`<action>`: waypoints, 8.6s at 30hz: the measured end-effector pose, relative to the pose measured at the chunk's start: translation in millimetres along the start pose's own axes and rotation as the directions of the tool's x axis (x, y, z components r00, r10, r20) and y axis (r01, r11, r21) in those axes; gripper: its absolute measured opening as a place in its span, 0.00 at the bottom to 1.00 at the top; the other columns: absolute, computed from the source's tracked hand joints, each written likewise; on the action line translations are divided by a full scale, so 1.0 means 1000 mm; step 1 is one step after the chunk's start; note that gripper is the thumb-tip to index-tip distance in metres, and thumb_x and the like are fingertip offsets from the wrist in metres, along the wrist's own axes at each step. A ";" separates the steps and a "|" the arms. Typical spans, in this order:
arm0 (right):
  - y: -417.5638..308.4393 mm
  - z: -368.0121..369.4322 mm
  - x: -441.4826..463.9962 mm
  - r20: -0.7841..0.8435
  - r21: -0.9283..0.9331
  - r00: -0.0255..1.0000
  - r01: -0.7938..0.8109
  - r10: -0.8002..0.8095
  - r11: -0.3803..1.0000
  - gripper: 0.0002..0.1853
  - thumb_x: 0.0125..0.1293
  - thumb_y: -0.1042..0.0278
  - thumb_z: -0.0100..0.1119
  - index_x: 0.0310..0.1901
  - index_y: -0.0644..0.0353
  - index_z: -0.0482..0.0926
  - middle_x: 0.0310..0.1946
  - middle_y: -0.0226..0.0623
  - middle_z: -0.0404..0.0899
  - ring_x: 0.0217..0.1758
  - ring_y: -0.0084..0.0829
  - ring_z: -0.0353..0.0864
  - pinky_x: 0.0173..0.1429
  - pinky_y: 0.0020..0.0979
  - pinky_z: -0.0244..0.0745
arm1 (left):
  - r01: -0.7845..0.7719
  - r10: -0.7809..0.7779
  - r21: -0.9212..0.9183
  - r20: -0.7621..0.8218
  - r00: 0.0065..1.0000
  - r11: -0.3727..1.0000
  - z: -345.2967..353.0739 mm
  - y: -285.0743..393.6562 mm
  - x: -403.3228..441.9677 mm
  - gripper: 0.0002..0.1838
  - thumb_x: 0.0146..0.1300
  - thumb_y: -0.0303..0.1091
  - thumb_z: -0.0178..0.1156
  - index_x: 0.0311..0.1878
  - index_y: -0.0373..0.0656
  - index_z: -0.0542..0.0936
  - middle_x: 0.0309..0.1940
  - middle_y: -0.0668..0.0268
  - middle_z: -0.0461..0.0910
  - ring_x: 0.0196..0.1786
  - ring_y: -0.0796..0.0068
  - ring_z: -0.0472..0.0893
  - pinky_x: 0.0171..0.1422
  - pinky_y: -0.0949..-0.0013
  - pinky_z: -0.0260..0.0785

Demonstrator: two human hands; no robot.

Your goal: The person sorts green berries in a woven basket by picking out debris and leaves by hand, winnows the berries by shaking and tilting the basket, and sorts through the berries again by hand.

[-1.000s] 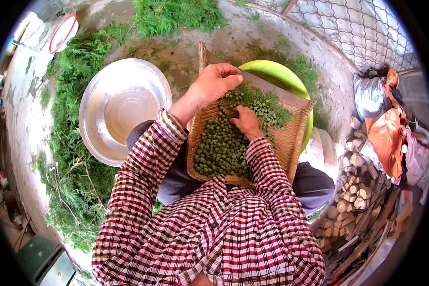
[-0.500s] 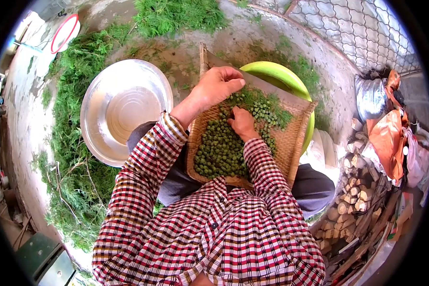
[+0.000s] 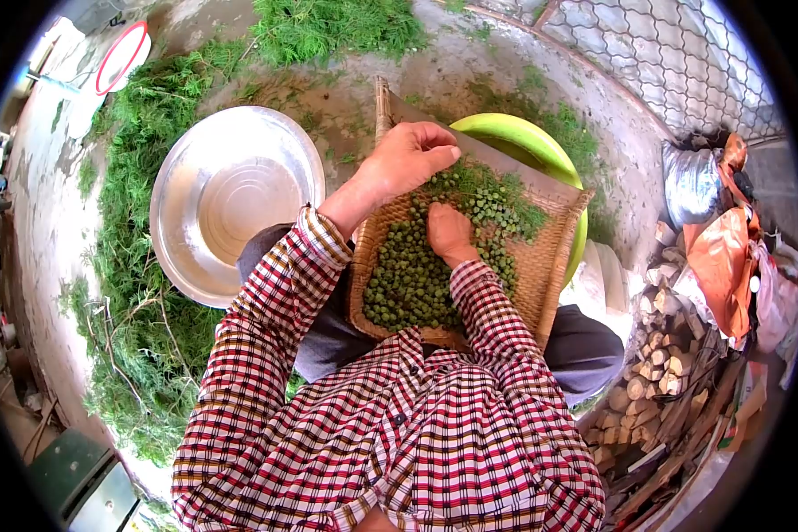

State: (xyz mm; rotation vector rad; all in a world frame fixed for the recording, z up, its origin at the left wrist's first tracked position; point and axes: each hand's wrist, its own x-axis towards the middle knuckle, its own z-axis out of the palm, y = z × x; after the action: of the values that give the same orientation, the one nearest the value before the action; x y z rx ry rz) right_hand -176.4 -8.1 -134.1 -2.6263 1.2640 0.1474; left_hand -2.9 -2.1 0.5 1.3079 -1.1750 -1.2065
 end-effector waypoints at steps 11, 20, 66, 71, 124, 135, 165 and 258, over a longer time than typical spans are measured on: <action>0.051 -0.039 -0.038 -0.226 0.479 0.926 -0.166 0.303 0.862 0.09 0.62 0.66 0.47 0.32 0.63 0.71 0.22 0.39 0.75 0.25 0.33 0.75 0.33 0.33 0.70 | 0.022 -0.022 -0.010 0.002 1.000 1.000 -0.003 0.002 0.000 0.15 0.58 0.35 0.60 0.44 0.34 0.78 0.33 0.67 0.78 0.36 0.81 0.75 0.42 0.75 0.68; 0.215 -0.110 -0.159 -0.651 0.033 0.573 -0.633 0.497 0.774 0.14 0.55 0.65 0.57 0.44 0.57 0.77 0.32 0.43 0.80 0.35 0.40 0.80 0.41 0.39 0.74 | 0.016 -0.017 0.045 0.019 1.000 0.999 -0.001 0.009 -0.003 0.16 0.58 0.37 0.59 0.45 0.35 0.77 0.33 0.66 0.78 0.35 0.80 0.75 0.42 0.74 0.68; 0.011 0.007 -0.006 -0.188 0.228 0.980 0.112 -0.069 0.967 0.07 0.55 0.71 0.61 0.30 0.62 0.72 0.29 0.43 0.70 0.33 0.44 0.71 0.37 0.42 0.68 | -0.001 0.002 0.073 -0.004 1.000 0.997 -0.001 0.003 -0.003 0.15 0.57 0.35 0.60 0.44 0.35 0.78 0.34 0.63 0.80 0.38 0.77 0.77 0.45 0.72 0.70; 0.004 0.011 -0.005 -0.219 0.148 0.973 0.111 -0.077 0.983 0.06 0.54 0.72 0.58 0.29 0.62 0.72 0.29 0.43 0.70 0.33 0.44 0.72 0.37 0.41 0.69 | 0.005 -0.005 0.068 0.002 1.000 0.998 0.000 0.004 -0.003 0.16 0.57 0.36 0.60 0.44 0.35 0.78 0.34 0.63 0.80 0.38 0.77 0.77 0.45 0.72 0.70; 0.025 -0.049 -0.052 0.222 0.826 0.940 -0.323 0.260 0.461 0.08 0.59 0.68 0.55 0.27 0.62 0.73 0.21 0.34 0.77 0.22 0.21 0.74 0.27 0.21 0.71 | -0.002 -0.002 0.150 0.025 1.000 0.989 0.001 -0.002 -0.003 0.17 0.57 0.37 0.60 0.45 0.35 0.78 0.35 0.63 0.80 0.39 0.76 0.77 0.45 0.72 0.70; 0.010 -0.072 -0.051 0.206 0.970 0.944 -0.231 0.259 0.069 0.06 0.61 0.69 0.56 0.31 0.60 0.72 0.22 0.29 0.74 0.23 0.19 0.74 0.28 0.20 0.72 | -0.107 -0.047 0.461 0.310 0.950 0.881 0.035 -0.037 -0.017 0.14 0.52 0.35 0.59 0.39 0.36 0.79 0.32 0.55 0.80 0.37 0.64 0.80 0.41 0.67 0.72; 0.015 -0.012 -0.009 0.086 -0.047 0.983 0.165 -0.161 0.985 0.05 0.52 0.74 0.54 0.32 0.60 0.71 0.29 0.43 0.72 0.35 0.45 0.74 0.37 0.44 0.70 | -0.101 0.022 0.333 0.232 0.972 0.937 -0.004 0.005 -0.011 0.17 0.53 0.40 0.61 0.41 0.37 0.79 0.33 0.59 0.81 0.38 0.69 0.79 0.45 0.68 0.71; -0.029 -0.026 -0.102 -0.093 0.346 0.966 0.257 -0.240 0.902 0.17 0.55 0.64 0.59 0.47 0.56 0.75 0.41 0.42 0.73 0.45 0.44 0.73 0.48 0.38 0.71 | -0.141 0.086 0.297 0.191 0.978 0.945 0.003 -0.009 -0.011 0.16 0.51 0.40 0.61 0.35 0.35 0.80 0.30 0.54 0.80 0.35 0.61 0.80 0.42 0.64 0.71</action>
State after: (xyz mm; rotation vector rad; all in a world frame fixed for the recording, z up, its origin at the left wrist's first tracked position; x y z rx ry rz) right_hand -218.1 80.5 -84.9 -2.4515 0.8575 -0.1735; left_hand -5.6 9.1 -7.6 1.3587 -1.5975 -1.1010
